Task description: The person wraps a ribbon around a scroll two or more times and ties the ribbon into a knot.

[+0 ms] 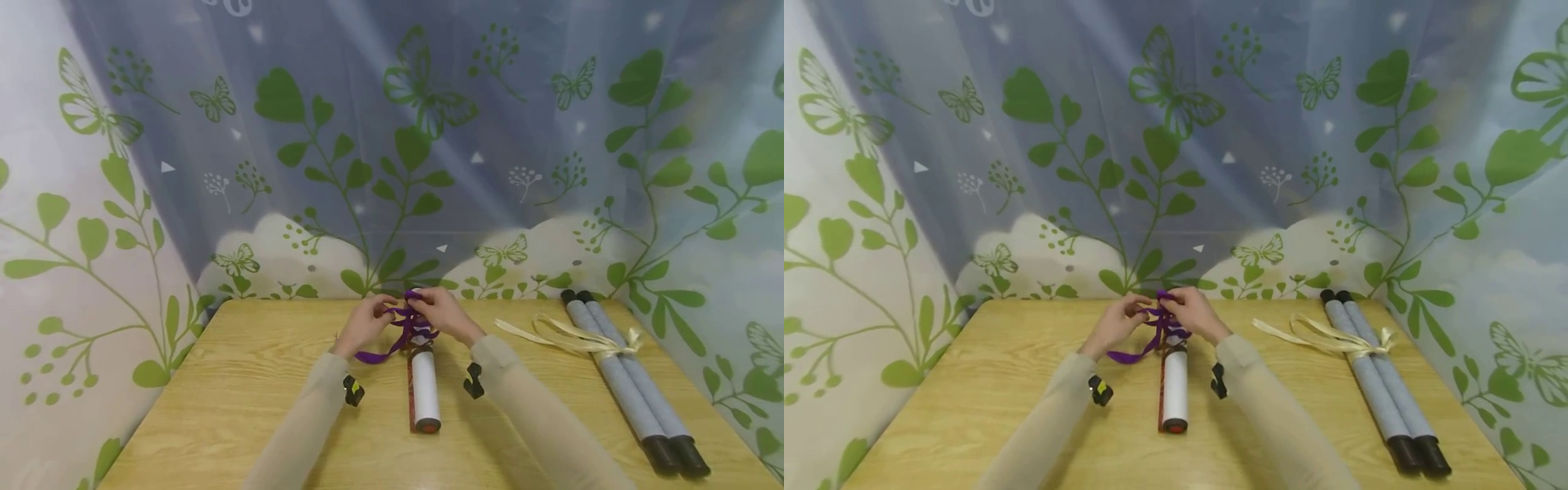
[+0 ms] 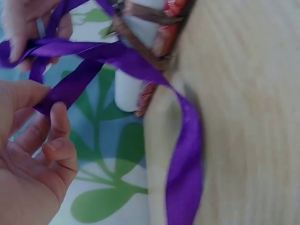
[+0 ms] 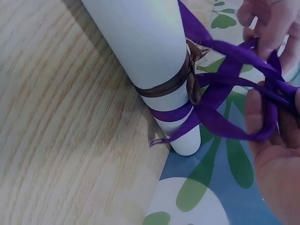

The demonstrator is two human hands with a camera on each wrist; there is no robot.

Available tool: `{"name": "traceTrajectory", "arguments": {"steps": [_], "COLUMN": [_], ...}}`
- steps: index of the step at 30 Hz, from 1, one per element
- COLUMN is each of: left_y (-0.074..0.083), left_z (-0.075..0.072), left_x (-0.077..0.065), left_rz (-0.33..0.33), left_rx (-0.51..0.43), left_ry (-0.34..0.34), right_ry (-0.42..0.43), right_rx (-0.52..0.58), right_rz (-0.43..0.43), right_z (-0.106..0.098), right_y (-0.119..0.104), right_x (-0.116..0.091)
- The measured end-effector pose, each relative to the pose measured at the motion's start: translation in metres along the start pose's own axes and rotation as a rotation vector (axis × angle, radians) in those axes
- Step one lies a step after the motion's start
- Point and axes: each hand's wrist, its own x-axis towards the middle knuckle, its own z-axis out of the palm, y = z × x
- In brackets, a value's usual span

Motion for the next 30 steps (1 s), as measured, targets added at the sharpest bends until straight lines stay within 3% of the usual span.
{"name": "traceTrajectory", "arguments": {"steps": [5,12,16,21,30], "left_y": [0.005,0.021,0.028,0.038,0.042], "left_z": [-0.019,-0.042,-0.048,-0.045,-0.021], "left_x": [0.001,0.002,0.001,0.0,0.0], "left_rz": [-0.024,-0.02,-0.013,-0.018,0.017], "left_rx": [-0.126,-0.224,-0.303,-0.426,-0.624], "left_ry": [0.011,0.006,0.017,-0.029,-0.171], "right_ry": [0.026,0.089,0.114,0.128,0.132], "right_rx": [0.009,-0.136,-0.167,-0.147,-0.142], "right_rz": [-0.004,-0.037,-0.037,-0.004,0.025], "right_z": [0.0,-0.001,-0.002,-0.003,-0.004], "right_y": [0.002,0.004,0.004,0.003,0.002], "right_x": [0.001,0.0,0.0,0.001,0.002]}}
